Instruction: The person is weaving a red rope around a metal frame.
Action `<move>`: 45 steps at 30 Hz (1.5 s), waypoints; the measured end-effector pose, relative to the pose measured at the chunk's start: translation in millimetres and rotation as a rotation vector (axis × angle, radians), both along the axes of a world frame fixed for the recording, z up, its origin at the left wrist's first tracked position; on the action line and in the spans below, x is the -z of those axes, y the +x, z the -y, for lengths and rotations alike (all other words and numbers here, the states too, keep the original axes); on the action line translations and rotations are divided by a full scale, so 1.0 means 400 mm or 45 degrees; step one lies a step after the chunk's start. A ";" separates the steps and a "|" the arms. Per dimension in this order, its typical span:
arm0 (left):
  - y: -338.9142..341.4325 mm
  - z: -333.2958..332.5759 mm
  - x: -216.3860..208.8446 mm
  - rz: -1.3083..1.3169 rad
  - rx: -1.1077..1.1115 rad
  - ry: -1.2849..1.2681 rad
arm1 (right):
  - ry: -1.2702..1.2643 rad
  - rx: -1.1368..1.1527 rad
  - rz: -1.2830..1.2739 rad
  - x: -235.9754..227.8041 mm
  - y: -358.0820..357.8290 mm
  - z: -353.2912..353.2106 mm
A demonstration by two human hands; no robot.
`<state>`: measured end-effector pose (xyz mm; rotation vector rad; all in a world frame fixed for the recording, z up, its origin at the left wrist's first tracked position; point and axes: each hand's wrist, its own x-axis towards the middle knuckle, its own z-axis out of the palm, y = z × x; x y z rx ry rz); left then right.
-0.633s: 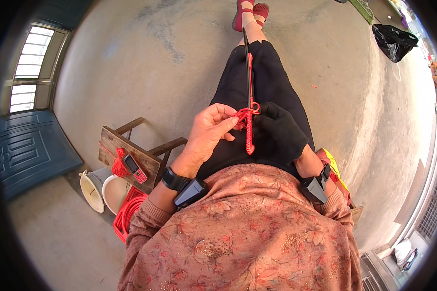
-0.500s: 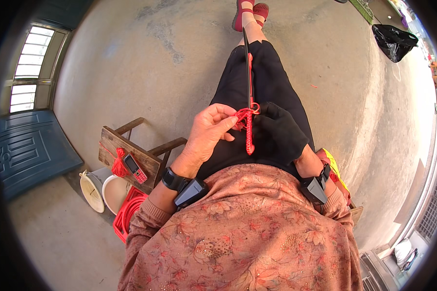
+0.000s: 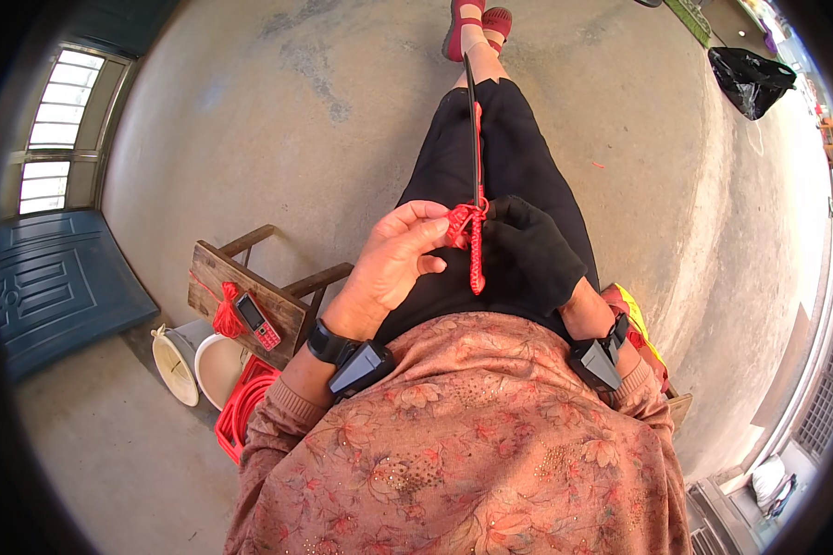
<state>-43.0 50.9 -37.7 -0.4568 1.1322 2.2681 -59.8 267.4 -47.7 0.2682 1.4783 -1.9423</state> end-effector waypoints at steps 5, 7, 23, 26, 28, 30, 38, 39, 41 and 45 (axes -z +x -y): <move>-0.001 -0.016 -0.003 -0.310 0.037 -0.417 | 0.015 0.027 -0.042 0.005 0.002 0.006; -0.006 -0.011 -0.001 -0.308 -0.018 -0.476 | 0.001 0.021 -0.035 0.004 0.001 0.006; -0.014 0.037 -0.008 -0.068 -0.134 -0.214 | 0.079 0.047 -0.124 -0.010 0.001 -0.002; -0.022 0.083 -0.037 0.004 -0.199 0.092 | 0.062 0.061 -0.123 -0.008 0.002 -0.003; -0.022 0.115 -0.070 0.092 -0.256 0.435 | 0.051 0.068 -0.124 -0.010 0.002 -0.004; -0.012 0.143 -0.112 0.013 -0.289 0.485 | 0.028 0.077 -0.114 -0.014 0.002 -0.006; -0.001 0.131 -0.180 -0.215 -0.074 0.105 | 0.129 0.162 -0.310 -0.040 -0.014 -0.016; 0.000 0.123 -0.181 -0.193 -0.058 0.041 | 0.158 0.173 -0.358 -0.045 -0.018 -0.014; 0.001 0.107 -0.180 -0.201 -0.006 0.041 | 0.300 0.151 -0.574 -0.058 -0.026 -0.007; -0.004 0.092 -0.193 -0.242 0.083 0.135 | 0.404 0.138 -0.795 -0.095 -0.041 0.011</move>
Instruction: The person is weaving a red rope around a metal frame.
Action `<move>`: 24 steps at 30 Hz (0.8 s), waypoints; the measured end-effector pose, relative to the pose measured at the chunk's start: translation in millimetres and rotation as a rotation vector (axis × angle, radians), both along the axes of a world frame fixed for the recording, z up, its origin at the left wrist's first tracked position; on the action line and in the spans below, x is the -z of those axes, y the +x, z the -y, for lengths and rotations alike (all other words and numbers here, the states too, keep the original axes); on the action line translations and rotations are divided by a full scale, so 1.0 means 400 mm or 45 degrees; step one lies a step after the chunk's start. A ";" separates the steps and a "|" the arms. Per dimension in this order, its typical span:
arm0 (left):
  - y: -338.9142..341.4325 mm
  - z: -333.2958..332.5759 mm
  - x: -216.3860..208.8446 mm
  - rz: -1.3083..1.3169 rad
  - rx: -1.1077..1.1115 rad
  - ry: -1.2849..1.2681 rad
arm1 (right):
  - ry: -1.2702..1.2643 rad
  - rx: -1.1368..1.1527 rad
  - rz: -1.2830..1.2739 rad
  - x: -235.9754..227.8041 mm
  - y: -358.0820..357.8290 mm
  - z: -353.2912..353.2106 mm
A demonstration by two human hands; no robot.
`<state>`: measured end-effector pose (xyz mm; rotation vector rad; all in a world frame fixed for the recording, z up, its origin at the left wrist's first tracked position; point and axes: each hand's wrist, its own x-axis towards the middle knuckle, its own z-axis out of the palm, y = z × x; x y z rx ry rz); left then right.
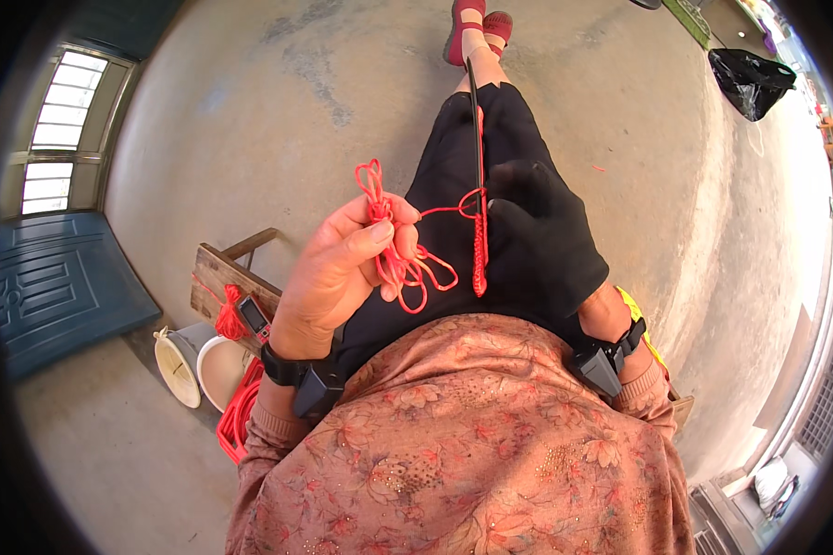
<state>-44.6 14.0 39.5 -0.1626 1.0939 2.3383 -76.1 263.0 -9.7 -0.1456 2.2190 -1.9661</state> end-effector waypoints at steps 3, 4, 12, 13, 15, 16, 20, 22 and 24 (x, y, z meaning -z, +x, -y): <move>0.003 -0.010 -0.017 -0.107 -0.029 -0.150 | 0.184 -0.073 -0.044 -0.032 -0.010 0.013; 0.003 -0.012 -0.023 -0.124 -0.015 -0.136 | 0.327 -0.120 -0.246 -0.043 -0.011 0.020; 0.001 -0.027 -0.047 -0.265 -0.001 -0.218 | 0.458 -0.409 -0.583 -0.115 -0.007 0.055; -0.001 -0.023 -0.044 -0.231 -0.031 -0.233 | 0.275 -0.430 -0.342 -0.119 -0.001 0.047; -0.005 -0.013 -0.033 -0.160 -0.095 -0.280 | -0.125 -0.469 0.067 -0.122 0.001 0.020; -0.006 -0.011 -0.023 -0.117 -0.091 -0.310 | -0.211 -0.409 0.225 -0.116 0.002 0.015; -0.011 -0.022 0.036 -0.061 -0.023 -0.418 | -0.556 -0.243 0.456 -0.074 0.001 -0.007; -0.010 -0.044 0.066 -0.046 0.041 -0.506 | -0.642 -0.215 0.508 -0.053 0.004 -0.014; -0.007 -0.075 0.090 -0.103 0.093 -0.567 | -0.757 -0.230 0.546 -0.036 0.010 -0.021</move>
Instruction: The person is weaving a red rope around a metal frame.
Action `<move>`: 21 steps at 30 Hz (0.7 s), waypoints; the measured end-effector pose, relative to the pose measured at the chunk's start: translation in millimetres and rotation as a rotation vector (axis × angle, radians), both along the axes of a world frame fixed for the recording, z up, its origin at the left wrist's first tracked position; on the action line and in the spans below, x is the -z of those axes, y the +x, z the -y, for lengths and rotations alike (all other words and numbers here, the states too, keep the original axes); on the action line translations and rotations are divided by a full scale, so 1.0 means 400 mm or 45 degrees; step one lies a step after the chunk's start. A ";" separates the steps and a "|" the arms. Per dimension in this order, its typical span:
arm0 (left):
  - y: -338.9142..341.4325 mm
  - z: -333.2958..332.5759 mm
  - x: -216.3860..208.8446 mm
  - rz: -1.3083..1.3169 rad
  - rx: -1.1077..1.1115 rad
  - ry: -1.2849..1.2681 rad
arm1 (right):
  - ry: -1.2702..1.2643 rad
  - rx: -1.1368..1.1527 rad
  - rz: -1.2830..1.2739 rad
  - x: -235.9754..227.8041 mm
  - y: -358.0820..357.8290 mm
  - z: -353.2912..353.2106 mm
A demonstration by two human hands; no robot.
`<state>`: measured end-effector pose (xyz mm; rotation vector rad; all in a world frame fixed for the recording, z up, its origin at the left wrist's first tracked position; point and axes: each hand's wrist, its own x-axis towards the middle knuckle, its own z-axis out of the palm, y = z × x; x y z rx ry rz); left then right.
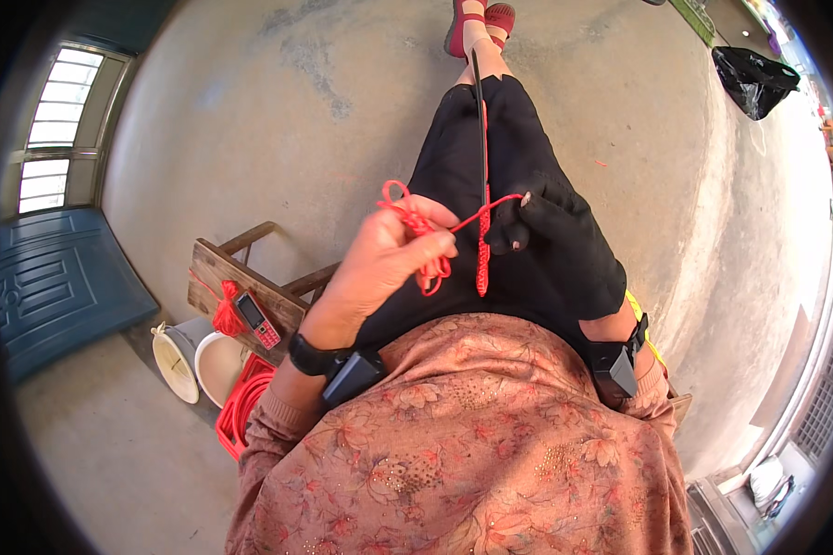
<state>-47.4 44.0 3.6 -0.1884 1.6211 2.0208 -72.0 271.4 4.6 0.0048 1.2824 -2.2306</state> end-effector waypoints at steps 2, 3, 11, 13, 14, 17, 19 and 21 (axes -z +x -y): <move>0.001 -0.040 0.020 -0.064 -0.011 -0.064 | 0.046 -0.007 -0.011 0.011 0.007 -0.006; 0.001 -0.050 0.023 -0.058 0.033 -0.118 | 0.018 -0.011 -0.014 0.015 0.009 -0.008; -0.009 -0.085 0.029 -0.050 0.198 -0.359 | 0.014 0.024 0.053 0.019 0.016 -0.013; -0.011 -0.091 0.035 -0.035 0.188 -0.332 | -0.017 0.046 0.068 0.018 0.017 -0.011; -0.012 -0.093 0.039 -0.019 0.176 -0.314 | -0.044 0.054 0.082 0.016 0.018 -0.010; -0.012 -0.090 0.045 0.010 0.127 -0.296 | -0.055 0.071 0.136 0.013 0.025 -0.009; -0.011 -0.085 0.045 0.024 0.090 -0.312 | -0.046 0.085 0.152 0.012 0.028 -0.008; -0.008 -0.080 0.043 0.037 0.056 -0.344 | -0.054 0.106 0.147 0.012 0.030 -0.006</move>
